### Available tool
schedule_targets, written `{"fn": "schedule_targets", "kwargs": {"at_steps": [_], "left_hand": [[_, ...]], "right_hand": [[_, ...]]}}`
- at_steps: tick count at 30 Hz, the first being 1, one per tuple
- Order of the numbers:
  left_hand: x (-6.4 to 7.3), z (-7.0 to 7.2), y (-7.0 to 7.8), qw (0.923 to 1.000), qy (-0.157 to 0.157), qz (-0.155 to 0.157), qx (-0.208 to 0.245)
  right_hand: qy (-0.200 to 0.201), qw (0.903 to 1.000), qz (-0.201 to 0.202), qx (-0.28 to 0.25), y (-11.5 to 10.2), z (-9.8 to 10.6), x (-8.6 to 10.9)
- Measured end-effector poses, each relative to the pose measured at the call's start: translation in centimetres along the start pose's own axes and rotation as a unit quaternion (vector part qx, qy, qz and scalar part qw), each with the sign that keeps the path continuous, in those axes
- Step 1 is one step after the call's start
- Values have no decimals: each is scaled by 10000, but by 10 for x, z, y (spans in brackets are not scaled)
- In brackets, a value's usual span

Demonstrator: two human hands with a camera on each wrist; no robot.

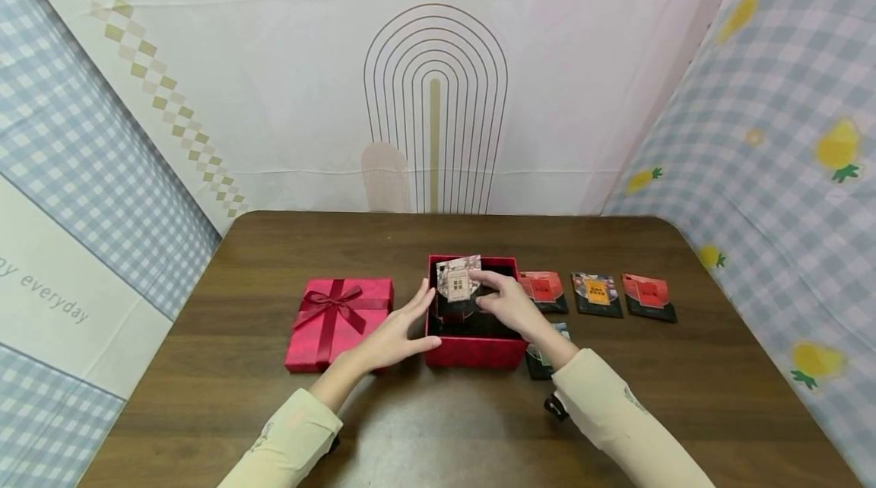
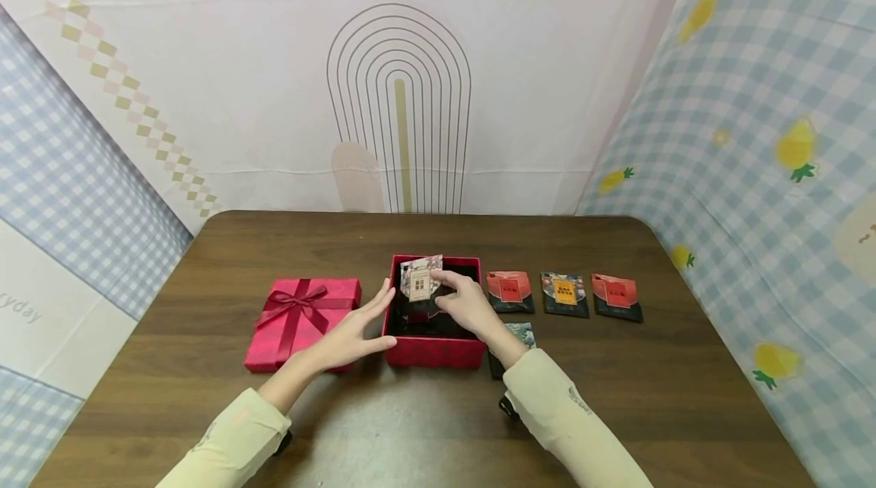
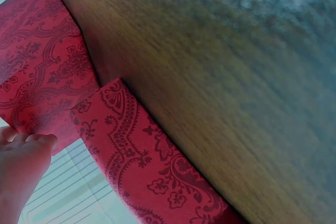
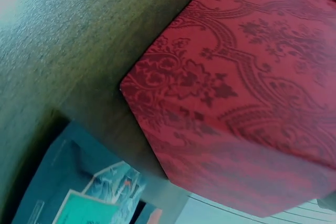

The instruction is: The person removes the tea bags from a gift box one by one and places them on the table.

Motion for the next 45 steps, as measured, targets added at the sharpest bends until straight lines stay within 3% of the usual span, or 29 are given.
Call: {"fn": "schedule_targets", "kwargs": {"at_steps": [9, 18, 25, 36, 45], "left_hand": [[0, -2, -3, 10000, -35, 39, 7], [0, -3, -3, 10000, -62, 27, 28], [0, -3, -4, 10000, -68, 63, 23], [-1, -3, -3, 9999, -88, 68, 91], [0, -2, 0, 10000, -36, 37, 59]], "right_hand": [[204, 9997, 138, -29, -8, 18, 17], [639, 9972, 395, 11, -6, 51, 36], [1072, 9940, 208, 25, 9, 78, 52], [1429, 9892, -76, 316, 33, 112, 76], [1542, 9876, -302, -48, 55, 129, 91]]}}
Point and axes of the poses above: each hand's wrist, its own x-axis away from the middle knuckle, its own z-axis out of the back of the hand, y = z × x, the point moved 10 cm from there along -x, towards the middle knuckle, and after that the axes turned 2 degrees about -x, right-handed, at the moved point
